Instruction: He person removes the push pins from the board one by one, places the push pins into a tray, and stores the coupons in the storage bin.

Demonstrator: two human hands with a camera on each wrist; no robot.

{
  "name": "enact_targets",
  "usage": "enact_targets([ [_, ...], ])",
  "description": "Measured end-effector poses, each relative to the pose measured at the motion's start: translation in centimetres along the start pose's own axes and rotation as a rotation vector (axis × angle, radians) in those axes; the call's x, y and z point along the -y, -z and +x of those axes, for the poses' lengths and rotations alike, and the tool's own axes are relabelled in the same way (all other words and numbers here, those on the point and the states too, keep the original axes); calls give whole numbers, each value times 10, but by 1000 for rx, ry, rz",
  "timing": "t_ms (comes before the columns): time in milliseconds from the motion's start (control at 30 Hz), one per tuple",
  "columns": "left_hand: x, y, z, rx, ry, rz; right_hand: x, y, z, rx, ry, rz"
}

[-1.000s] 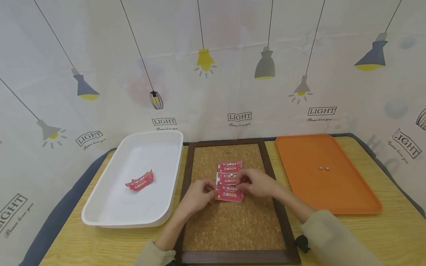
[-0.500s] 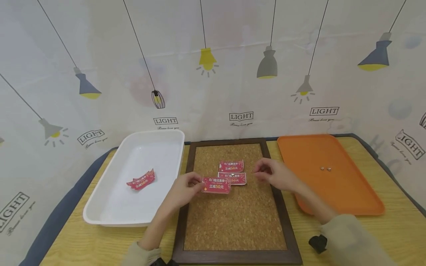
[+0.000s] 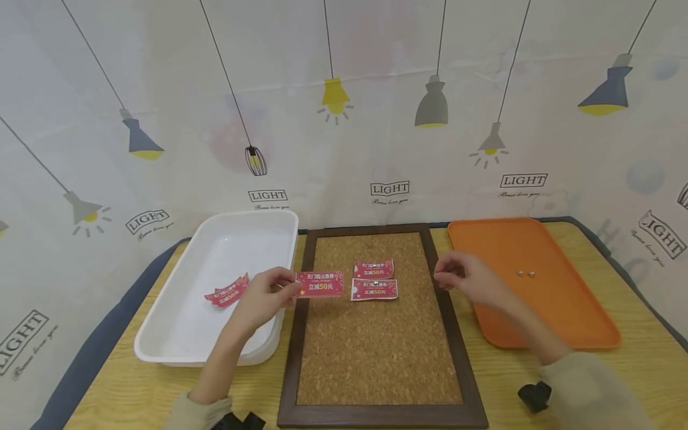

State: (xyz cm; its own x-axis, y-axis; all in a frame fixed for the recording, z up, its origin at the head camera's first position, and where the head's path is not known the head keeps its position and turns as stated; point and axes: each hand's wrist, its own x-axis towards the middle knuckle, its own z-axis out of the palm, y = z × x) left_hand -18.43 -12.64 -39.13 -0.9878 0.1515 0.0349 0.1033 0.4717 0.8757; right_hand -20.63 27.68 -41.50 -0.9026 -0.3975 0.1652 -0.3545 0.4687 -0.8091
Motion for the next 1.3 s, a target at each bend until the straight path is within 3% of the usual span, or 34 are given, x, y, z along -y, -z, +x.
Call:
enact_targets([
  [367,7,40,-3,-77,55,9,-18,19,-16,-106,-27,-102],
  [700,25,71,-3,-127,168,59,-33,37,-29,-219,-25,-119],
  [1033,40,91,3,-144,299,134,-55,49,-37,-308,-65,-182],
  [1300,45,101,6,-152,336,155,-70,60,-46,-347,-111,-241],
])
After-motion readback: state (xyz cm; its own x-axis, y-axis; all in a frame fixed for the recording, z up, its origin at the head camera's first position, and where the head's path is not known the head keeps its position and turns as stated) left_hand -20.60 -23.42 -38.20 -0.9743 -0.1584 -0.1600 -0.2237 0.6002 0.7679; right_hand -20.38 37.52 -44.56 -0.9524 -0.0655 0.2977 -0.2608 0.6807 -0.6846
